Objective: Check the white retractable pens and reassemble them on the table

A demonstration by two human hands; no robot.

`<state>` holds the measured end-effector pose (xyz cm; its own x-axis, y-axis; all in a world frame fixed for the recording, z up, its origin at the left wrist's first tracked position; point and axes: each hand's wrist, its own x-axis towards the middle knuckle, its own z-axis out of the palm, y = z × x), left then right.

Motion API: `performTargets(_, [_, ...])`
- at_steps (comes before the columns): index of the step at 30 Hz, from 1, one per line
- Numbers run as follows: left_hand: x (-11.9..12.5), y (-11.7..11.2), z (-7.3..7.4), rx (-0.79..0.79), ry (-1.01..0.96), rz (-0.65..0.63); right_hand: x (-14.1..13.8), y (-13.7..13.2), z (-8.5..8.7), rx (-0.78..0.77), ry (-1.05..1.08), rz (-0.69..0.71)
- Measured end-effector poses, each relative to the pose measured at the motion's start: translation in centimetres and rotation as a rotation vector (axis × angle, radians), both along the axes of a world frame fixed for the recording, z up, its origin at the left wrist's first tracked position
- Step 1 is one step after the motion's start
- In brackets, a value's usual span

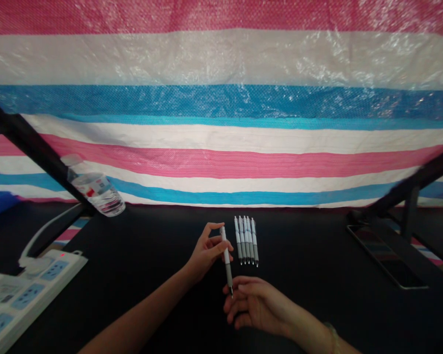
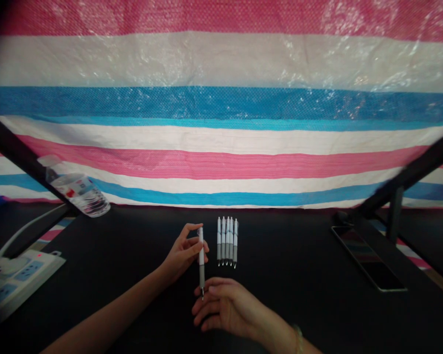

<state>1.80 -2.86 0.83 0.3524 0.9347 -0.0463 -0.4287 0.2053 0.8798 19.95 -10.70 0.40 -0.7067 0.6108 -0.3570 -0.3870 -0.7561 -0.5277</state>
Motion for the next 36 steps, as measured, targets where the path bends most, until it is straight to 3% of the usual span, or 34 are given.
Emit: performTargets(36, [0.15,0.20,0.37,-0.024,-0.014,0.081,-0.08,0.00,0.46,0.015,0.011,-0.001])
